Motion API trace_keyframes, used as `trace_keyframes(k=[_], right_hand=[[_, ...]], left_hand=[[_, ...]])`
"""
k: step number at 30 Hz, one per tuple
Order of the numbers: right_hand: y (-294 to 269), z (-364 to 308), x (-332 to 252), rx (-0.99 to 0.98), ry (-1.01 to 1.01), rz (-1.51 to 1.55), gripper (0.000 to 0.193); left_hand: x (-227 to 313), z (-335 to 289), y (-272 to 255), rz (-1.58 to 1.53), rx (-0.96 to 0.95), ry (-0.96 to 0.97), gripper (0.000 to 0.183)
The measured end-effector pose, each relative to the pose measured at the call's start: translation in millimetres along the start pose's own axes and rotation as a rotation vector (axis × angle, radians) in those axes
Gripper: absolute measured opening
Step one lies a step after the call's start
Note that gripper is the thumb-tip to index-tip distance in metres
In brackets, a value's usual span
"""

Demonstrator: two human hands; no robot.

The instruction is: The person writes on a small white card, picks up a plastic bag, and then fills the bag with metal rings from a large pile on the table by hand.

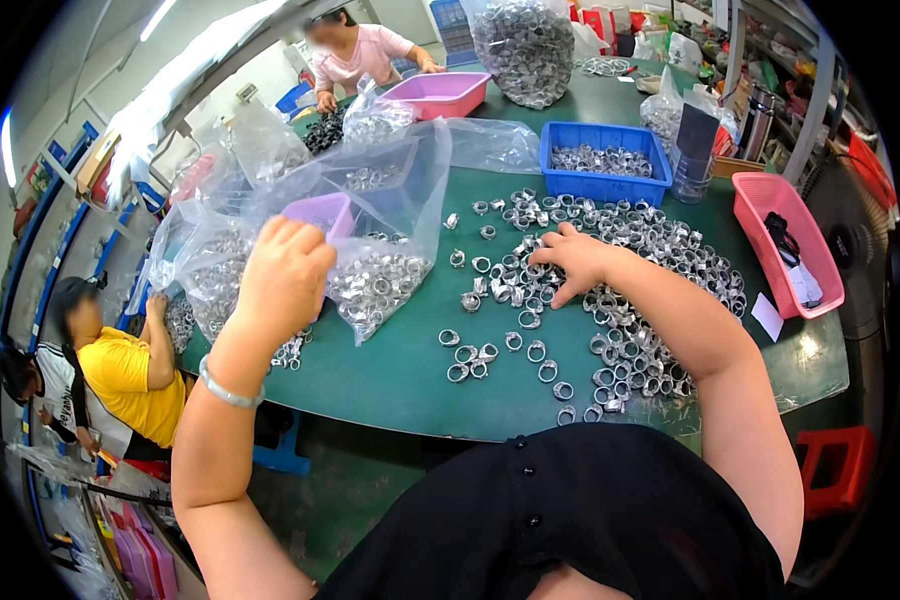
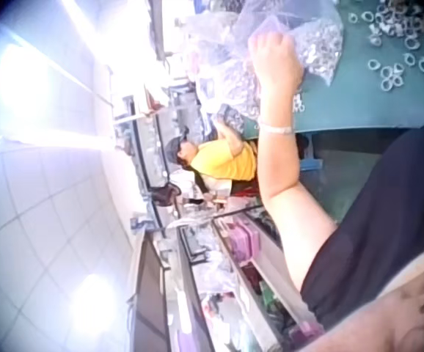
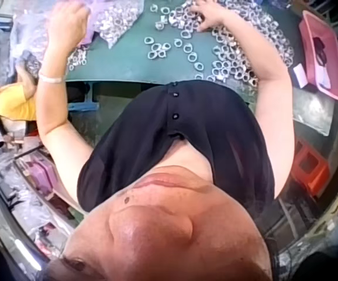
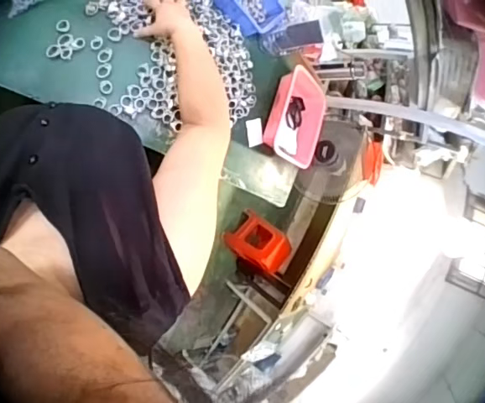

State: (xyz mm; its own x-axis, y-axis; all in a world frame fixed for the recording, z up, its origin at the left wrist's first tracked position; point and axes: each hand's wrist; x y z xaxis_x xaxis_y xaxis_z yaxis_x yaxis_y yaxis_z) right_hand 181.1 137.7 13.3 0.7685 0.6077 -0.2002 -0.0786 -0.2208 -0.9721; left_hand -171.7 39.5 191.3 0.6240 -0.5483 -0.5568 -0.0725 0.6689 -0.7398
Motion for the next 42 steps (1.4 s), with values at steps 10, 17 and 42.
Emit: trace_keyframes(k=[10, 17, 42], right_hand=[[-7, 12, 3, -0.088, 0.026, 0.033, 0.065], [-6, 18, -8, 0.007, 0.108, -0.002, 0.059], [-135, 16, -29, 0.498, -0.022, 0.911, 0.029]], left_hand=[[-27, 60, 7, -0.572, -0.514, -0.274, 0.035], [-57, 111, 38, -0.217, -0.594, -0.612, 0.075], [12, 18, -7, -0.153, -0.397, -0.037, 0.018]])
Point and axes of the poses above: each hand's wrist, its own z-axis towards the middle knuckle, its own y-axis out of the palm, x = y × z, and after that the axes turned 4 degrees about y, right-handed
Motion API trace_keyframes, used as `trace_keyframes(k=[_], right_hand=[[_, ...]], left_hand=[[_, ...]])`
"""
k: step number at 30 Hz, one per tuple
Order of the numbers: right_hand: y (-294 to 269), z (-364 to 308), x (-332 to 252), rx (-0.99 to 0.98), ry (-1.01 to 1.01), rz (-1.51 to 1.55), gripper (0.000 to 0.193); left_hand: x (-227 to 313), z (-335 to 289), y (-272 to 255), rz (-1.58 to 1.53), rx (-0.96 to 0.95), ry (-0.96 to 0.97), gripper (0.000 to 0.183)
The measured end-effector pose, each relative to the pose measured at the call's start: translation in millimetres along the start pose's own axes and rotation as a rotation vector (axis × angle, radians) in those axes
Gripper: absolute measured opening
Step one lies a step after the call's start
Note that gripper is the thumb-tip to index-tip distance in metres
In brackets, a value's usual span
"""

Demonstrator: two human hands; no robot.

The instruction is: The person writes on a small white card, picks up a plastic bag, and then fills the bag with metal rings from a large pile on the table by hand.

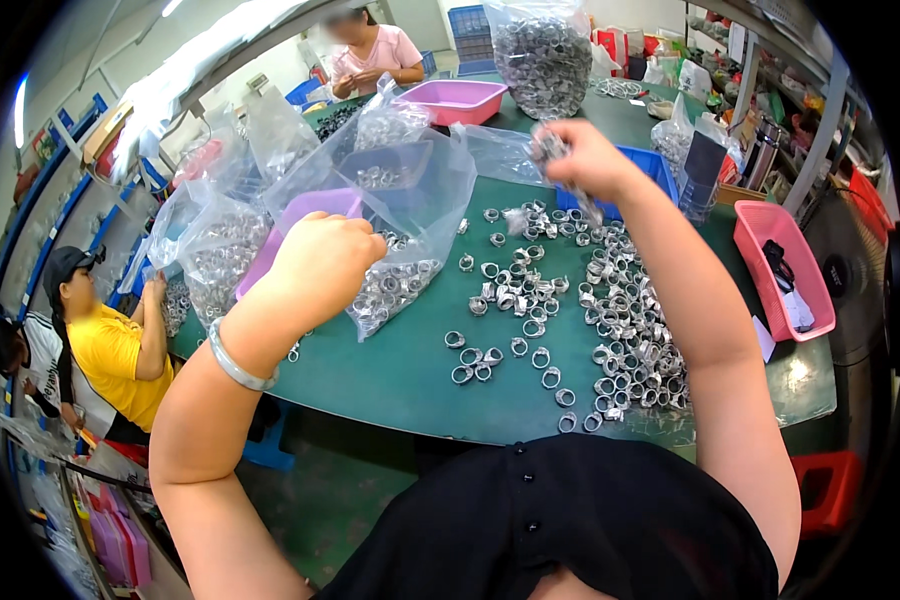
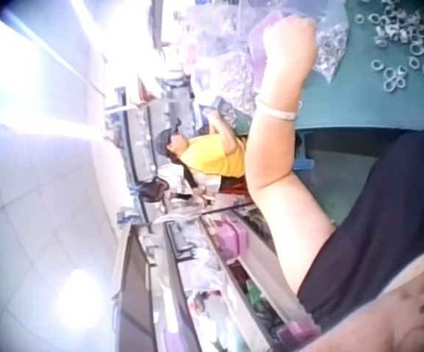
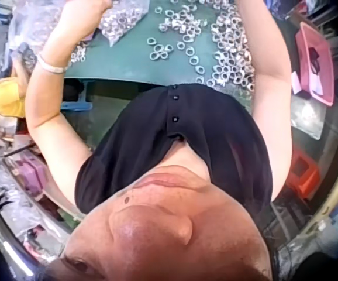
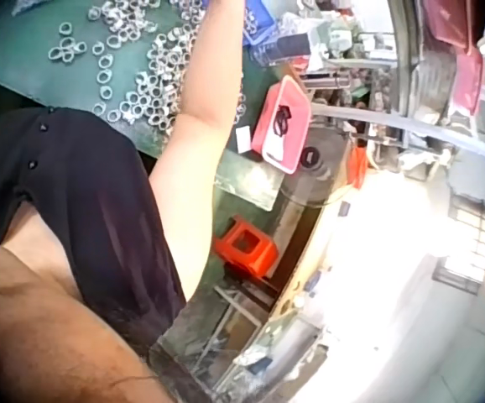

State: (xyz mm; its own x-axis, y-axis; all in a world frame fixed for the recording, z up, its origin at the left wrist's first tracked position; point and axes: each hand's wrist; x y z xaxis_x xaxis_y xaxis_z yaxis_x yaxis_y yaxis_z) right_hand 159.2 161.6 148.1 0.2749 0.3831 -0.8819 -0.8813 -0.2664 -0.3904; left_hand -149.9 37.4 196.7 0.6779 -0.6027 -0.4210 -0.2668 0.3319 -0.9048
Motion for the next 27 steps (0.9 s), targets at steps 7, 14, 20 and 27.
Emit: trace_keyframes(k=[7, 14, 20, 27], right_hand=[[92, 70, -120, 0.012, -0.402, -0.140, 0.036], [157, 84, -91, -0.381, -0.395, -0.808, 0.061], [93, 57, -77, -0.165, -0.594, -0.347, 0.028], [58, 1, -2, -0.066, -0.374, -0.243, 0.021]], left_hand=[[-5, -1, 8, -0.014, 0.077, -0.016, 0.016], [-6, -16, 13, 0.035, 0.359, 0.049, 0.016], [18, -51, 16, -0.017, 0.696, 0.085, 0.020], [82, -97, 98, -0.277, 0.553, 0.225, 0.043]])
Point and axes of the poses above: each hand's wrist, its own z-axis towards the middle knuckle, its own y-axis out of the palm, x = y × z, and after that the axes turned 4 degrees about y, right-handed
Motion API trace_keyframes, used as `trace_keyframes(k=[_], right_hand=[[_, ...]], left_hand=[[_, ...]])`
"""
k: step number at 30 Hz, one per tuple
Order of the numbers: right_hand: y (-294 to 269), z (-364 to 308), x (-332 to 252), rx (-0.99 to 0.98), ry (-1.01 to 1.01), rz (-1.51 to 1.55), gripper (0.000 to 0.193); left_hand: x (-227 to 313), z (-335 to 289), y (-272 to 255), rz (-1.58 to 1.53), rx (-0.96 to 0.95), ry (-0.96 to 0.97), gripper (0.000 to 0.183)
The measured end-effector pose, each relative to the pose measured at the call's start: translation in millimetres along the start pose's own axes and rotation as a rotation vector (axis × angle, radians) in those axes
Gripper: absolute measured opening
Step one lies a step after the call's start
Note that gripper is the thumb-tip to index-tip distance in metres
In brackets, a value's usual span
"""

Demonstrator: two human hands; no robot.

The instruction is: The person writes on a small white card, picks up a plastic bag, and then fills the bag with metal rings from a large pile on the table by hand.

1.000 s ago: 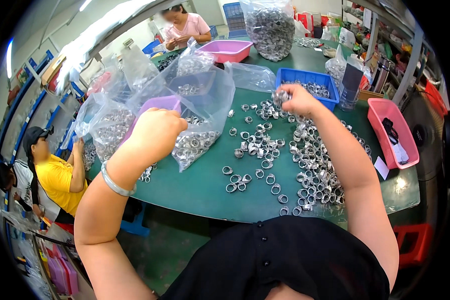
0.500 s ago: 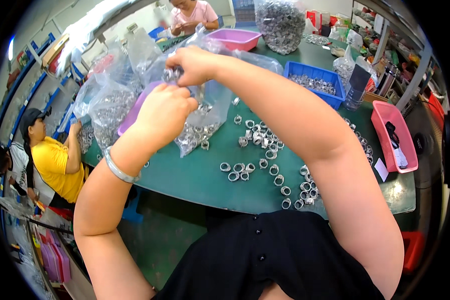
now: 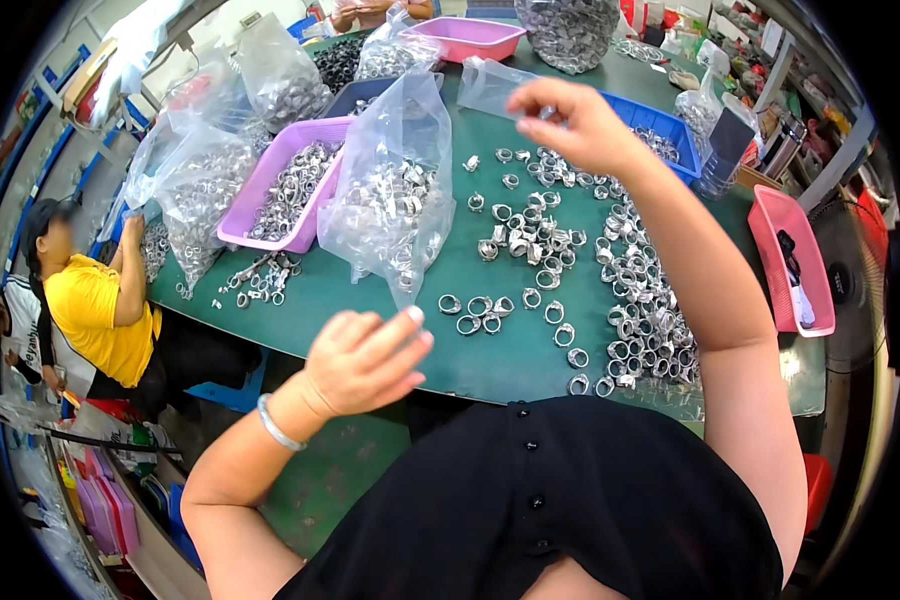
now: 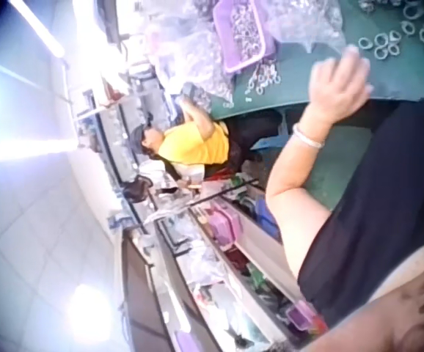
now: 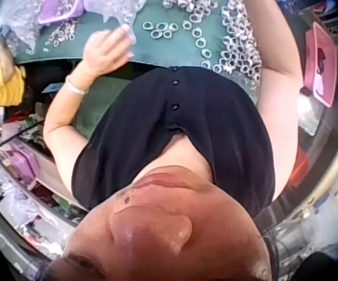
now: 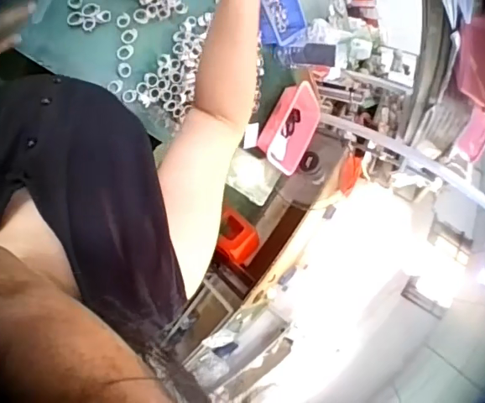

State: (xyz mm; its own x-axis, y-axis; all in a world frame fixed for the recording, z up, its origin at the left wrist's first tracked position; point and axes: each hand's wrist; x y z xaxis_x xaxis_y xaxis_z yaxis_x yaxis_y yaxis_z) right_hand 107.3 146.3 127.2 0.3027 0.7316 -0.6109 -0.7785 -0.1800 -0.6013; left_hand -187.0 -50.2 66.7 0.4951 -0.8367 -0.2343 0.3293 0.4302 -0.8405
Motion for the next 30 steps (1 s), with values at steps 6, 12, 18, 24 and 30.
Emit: trace_keyframes(k=[6, 12, 18, 24, 30], right_hand=[[50, -56, 38, -0.365, -0.088, -0.392, 0.034], [99, -62, 43, -0.475, 0.007, -0.523, 0.058], [93, -80, 70, -0.475, 0.109, -0.650, 0.039], [60, -116, 78, -0.398, 0.209, -0.651, 0.041], [50, -125, 64, -0.438, 0.310, -0.694, 0.062]], left_hand=[[0, -15, 36, 0.024, -0.347, -0.280, 0.052], [-59, 6, 18, 0.080, 0.011, -0.239, 0.021], [-109, 79, -41, 0.134, 0.325, -0.270, 0.012], [-79, 90, -8, 0.203, 0.447, -0.094, 0.016], [-20, 37, 52, -0.136, -0.030, -0.041, 0.034]])
Point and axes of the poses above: each hand's wrist, its own z-axis towards the middle knuckle, its own y-axis out of the palm, x = y × z, and after that the axes turned 4 degrees about y, right-handed
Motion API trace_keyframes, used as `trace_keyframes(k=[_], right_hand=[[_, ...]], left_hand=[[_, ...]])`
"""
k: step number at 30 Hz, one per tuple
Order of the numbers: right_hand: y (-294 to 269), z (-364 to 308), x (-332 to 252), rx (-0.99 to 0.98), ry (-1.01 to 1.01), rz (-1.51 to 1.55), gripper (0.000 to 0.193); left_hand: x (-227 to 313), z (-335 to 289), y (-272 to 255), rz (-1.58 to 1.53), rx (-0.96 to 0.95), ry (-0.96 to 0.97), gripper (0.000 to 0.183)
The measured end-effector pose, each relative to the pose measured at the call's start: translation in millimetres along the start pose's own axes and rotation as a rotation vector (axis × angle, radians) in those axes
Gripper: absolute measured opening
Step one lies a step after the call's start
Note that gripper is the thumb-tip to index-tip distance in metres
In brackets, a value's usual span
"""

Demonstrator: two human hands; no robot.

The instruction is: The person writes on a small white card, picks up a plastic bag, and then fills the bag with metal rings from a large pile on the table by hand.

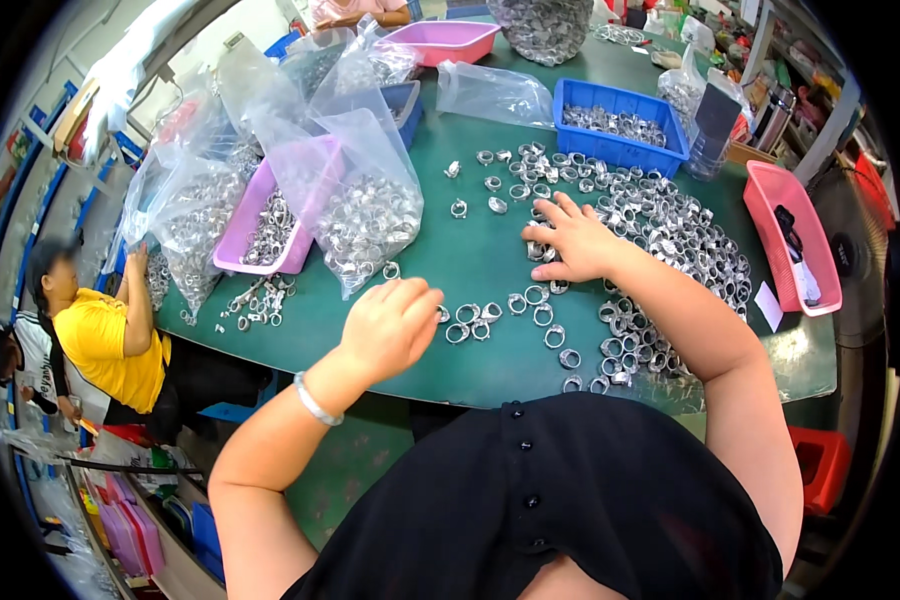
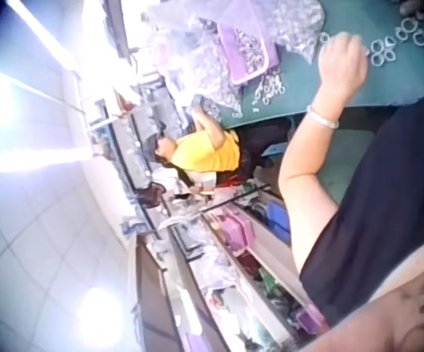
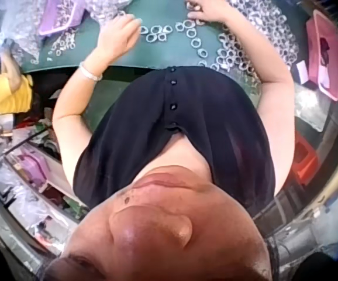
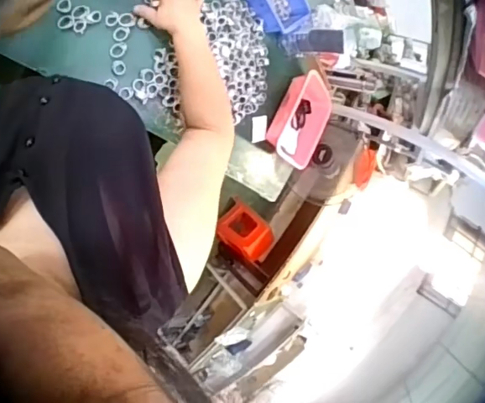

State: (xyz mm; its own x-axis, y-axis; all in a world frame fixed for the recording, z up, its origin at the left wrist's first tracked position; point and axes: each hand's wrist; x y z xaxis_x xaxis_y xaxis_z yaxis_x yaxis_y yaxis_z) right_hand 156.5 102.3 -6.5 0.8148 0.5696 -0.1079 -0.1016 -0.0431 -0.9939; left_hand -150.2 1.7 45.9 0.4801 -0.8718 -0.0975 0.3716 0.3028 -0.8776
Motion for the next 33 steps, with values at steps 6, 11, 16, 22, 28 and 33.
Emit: trace_keyframes(k=[6, 11, 16, 22, 28, 33], right_hand=[[-5, 9, 5, 0.019, 0.014, -0.041, 0.060], [-2, 5, 2, 0.085, -0.109, -0.031, 0.043], [-3, 11, 2, 0.110, -0.094, -0.033, 0.042], [-1, 13, 3, 0.117, -0.103, -0.007, 0.040], [-7, 16, -2, 0.046, -0.069, -0.009, 0.043], [-7, 19, -2, 0.001, -0.021, -0.013, 0.040]], left_hand=[[-9, -22, 54, -0.157, -0.302, -0.794, 0.085], [27, 13, 82, -0.248, -0.200, -0.515, 0.091], [43, 49, 104, -0.326, -0.200, -0.498, 0.085], [43, 69, 102, -0.240, -0.056, -0.335, 0.073], [-13, 87, -9, 0.257, 0.313, -0.144, 0.054], [-47, 112, -99, 0.539, 0.013, -0.462, 0.049]])
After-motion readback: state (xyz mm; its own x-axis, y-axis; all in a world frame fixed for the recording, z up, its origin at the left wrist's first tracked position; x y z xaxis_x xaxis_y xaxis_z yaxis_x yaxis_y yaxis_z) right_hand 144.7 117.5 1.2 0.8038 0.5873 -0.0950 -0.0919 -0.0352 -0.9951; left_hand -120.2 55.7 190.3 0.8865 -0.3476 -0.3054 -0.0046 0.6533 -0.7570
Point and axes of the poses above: each hand's wrist, its own z-axis towards the middle knuckle, its own y-axis out of the palm, x = y × z, and after that the axes turned 4 degrees about y, right-handed
